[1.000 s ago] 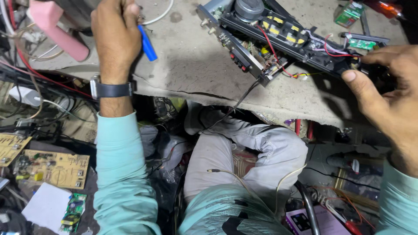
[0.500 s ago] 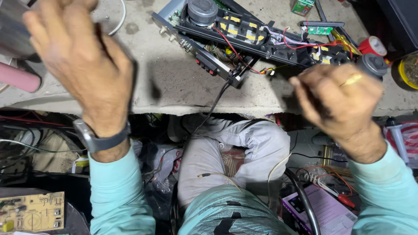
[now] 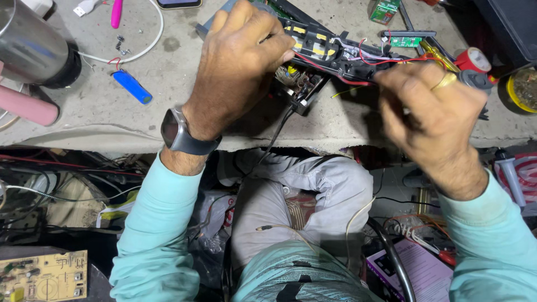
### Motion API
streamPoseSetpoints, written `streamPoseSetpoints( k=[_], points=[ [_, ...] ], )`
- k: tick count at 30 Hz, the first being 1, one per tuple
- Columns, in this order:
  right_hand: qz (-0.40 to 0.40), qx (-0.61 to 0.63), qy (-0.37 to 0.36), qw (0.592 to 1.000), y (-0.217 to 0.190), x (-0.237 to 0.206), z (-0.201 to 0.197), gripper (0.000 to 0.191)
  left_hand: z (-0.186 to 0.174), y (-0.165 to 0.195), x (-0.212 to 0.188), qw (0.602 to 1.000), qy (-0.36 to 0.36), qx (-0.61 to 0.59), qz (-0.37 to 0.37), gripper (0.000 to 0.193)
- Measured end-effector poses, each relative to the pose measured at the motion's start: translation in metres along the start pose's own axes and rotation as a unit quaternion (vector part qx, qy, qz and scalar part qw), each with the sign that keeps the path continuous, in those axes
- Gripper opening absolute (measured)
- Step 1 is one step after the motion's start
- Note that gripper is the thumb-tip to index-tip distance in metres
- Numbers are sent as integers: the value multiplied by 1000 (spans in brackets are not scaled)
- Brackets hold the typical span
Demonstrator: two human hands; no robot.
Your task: The person opens the housing of a black speaker bar, removes its internal circuit board, solders a small green board with a soldering iron, reconnects wires and the battery, then fits the board back into the housing and presses the case closed.
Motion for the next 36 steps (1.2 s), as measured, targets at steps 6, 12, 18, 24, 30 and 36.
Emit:
streamPoseSetpoints(
  k=[6,12,18,24,30,36],
  points=[
    [-5,-105,-33,994,17,21,9,25,1,7,-2,1000,6,5,7,16],
    [-10,-86,-86,992,16,26,3,21,5,6,-4,1000,-2,21,19,11],
    [0,-63,-87,994,15,27,3,18,8,9,-4,1000,-10,26,15,11],
    [27,-38,-32,998,17,22,8,20,9,16,-2,998,-24,56,17,16],
    [33,-19,-15,999,17,21,7,18,10,23,-4,1000,-23,8,-9,24],
    [24,0,-24,999,12,26,17,17,10,29,-19,997,5,75,24,25]
  ],
)
Point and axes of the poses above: each hand's wrist, its own x-axis towards the middle knuckle, its own z-axis out of the palm, y = z × x, the point moved 3 cm from there along x, towards the middle knuckle, and after that the axes turned 12 degrees about x, right-handed, at the moved point
